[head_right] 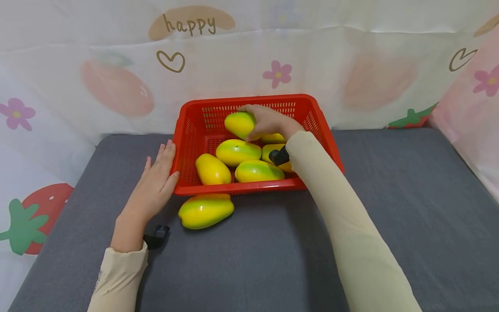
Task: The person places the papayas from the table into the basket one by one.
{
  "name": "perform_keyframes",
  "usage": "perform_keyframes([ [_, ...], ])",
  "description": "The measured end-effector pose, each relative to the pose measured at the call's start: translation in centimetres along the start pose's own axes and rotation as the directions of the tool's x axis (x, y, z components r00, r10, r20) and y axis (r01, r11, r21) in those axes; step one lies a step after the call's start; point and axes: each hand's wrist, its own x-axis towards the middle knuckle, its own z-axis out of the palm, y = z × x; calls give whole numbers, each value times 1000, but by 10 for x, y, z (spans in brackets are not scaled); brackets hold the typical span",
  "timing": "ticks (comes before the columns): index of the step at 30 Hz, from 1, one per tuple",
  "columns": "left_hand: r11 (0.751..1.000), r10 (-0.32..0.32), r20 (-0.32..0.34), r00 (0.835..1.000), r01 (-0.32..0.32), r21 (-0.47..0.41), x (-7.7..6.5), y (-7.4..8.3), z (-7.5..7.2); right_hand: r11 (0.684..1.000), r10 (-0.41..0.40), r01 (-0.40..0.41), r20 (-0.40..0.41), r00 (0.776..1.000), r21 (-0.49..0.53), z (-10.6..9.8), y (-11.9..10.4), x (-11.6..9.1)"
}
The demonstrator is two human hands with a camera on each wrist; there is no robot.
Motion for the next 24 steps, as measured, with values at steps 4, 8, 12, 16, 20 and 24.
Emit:
perform_keyframes([
  [4,1000,0,1,1000,0,1,0,0,0,1000,5,-5,6,1000,-25,2,2,1],
  [8,1000,0,-3,1000,0,2,0,1,-1,999,-2,3,7,1000,-49,2,4,1],
  [12,1000,0,0,1000,0,0,0,1,-1,999,-14,14,8,1000,-46,2,4,-3],
  [16,1000,0,2,1000,0,-5,0,2,0,999,-22,21,-5,1000,-48,0,6,-7],
  [20,1000,-1,1,1000,1,-2,0,1,0,996,-40,38,-26,999,-84,-5,8,-11],
  [24,1000,-2,4,1000,2,-1,0,1,0,995,-59,57,-31,998,-87,-9,7,-17],
])
